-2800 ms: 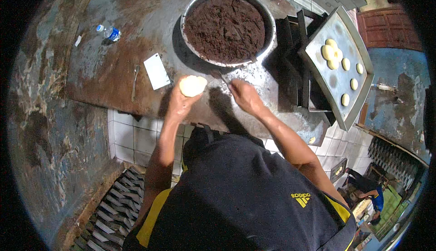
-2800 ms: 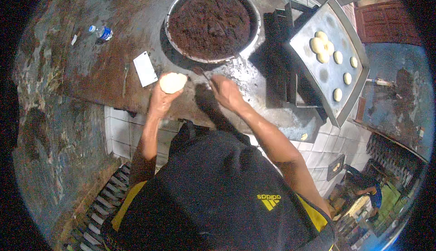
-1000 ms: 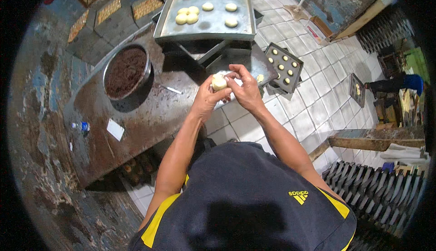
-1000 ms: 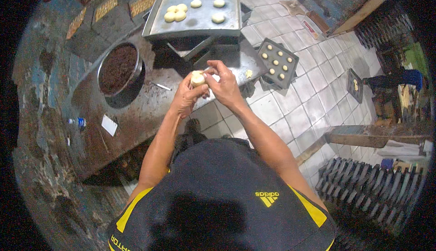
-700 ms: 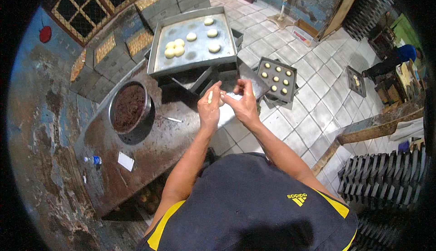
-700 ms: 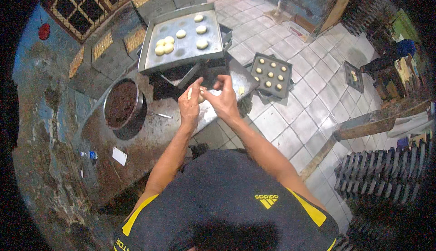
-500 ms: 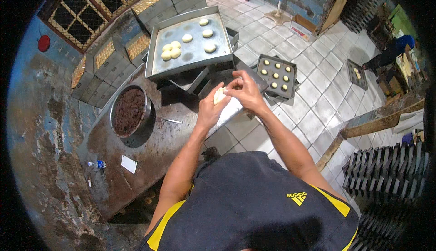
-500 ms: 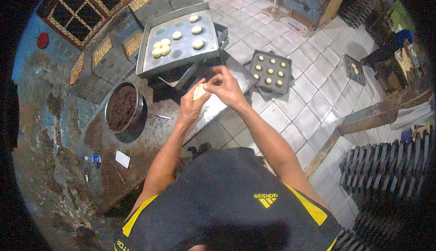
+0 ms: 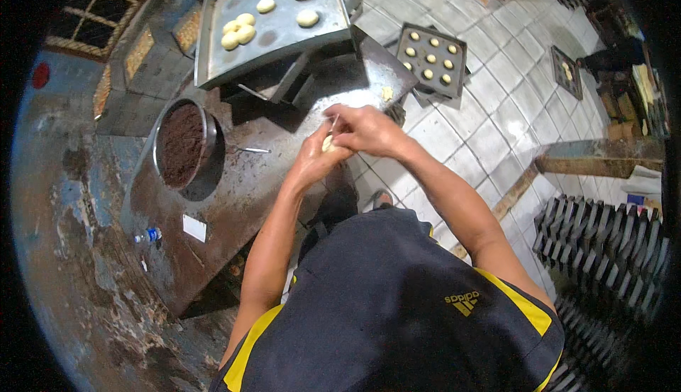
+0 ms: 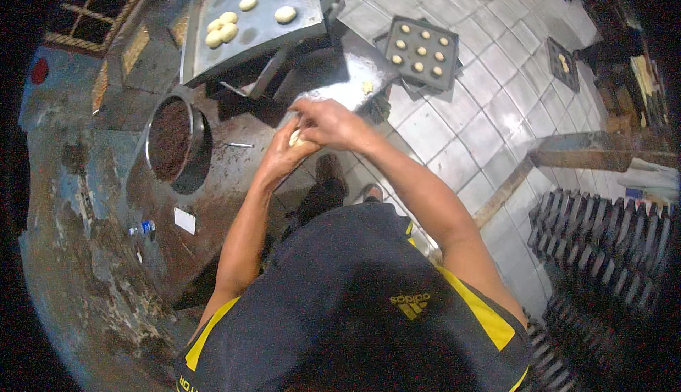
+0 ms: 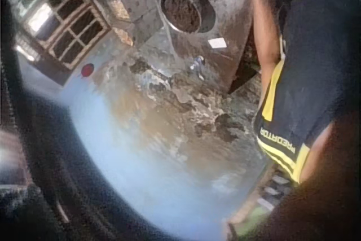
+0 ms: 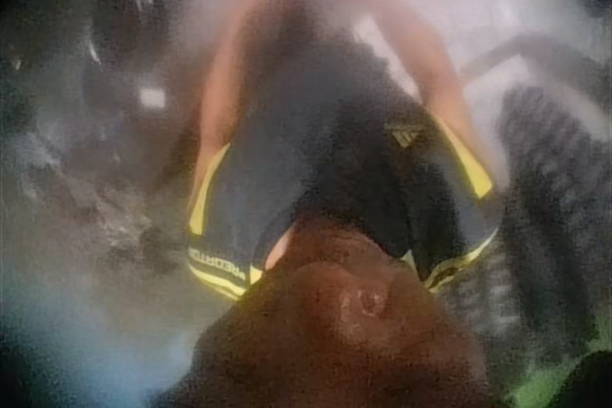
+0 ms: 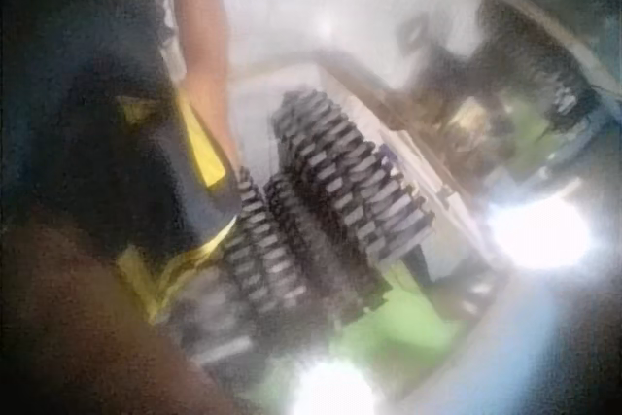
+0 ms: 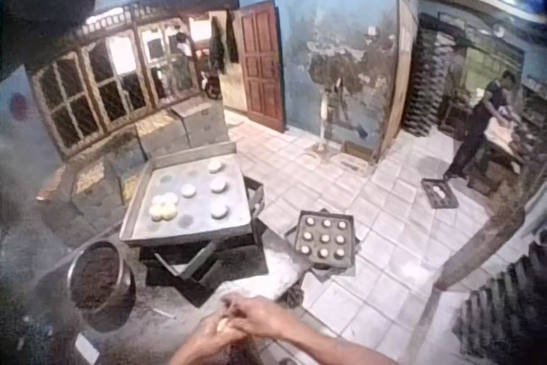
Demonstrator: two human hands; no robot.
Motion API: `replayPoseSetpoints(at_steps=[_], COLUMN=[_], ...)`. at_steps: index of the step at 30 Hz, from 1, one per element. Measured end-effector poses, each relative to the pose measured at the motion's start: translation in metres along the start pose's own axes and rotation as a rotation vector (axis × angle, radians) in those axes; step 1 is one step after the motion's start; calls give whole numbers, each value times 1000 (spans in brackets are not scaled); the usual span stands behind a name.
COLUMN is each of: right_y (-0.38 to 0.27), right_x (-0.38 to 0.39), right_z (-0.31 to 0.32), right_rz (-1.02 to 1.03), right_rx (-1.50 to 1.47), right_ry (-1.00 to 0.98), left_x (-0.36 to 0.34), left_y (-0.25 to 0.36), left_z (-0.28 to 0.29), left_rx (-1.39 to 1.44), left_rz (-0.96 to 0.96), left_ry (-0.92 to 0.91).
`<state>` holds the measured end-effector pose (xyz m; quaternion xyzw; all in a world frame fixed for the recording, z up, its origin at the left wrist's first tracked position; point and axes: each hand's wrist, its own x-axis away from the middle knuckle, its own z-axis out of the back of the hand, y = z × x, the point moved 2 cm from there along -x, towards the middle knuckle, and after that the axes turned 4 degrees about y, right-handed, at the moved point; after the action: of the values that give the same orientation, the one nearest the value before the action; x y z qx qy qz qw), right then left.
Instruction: The person scoops dark filling from a bowl into pieces of dough, seals the dough into balls, and places them onto a metal tray. Later, the person uses a scraper to clean the inside of a large metal bowl.
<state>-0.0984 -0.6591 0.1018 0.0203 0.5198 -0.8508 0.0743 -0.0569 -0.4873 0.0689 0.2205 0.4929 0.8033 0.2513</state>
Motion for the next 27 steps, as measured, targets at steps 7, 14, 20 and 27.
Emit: replayPoseSetpoints(at_steps=[7, 14, 20, 27], right_y=[148, 235, 236, 157], right_x=[18, 8, 34, 69], right_z=[10, 12, 22, 110], right_rz=[-357, -425, -678, -410], right_rx=[192, 226, 210, 142], right_ry=[705, 587, 287, 568], left_x=[-73, -182, -222, -190], left_y=[-65, -103, -134, -68], left_z=[-23, -135, -164, -162], left_rx=[401, 1059, 880, 260], left_rz=[272, 504, 550, 26], left_ry=[-35, -227, -159, -47])
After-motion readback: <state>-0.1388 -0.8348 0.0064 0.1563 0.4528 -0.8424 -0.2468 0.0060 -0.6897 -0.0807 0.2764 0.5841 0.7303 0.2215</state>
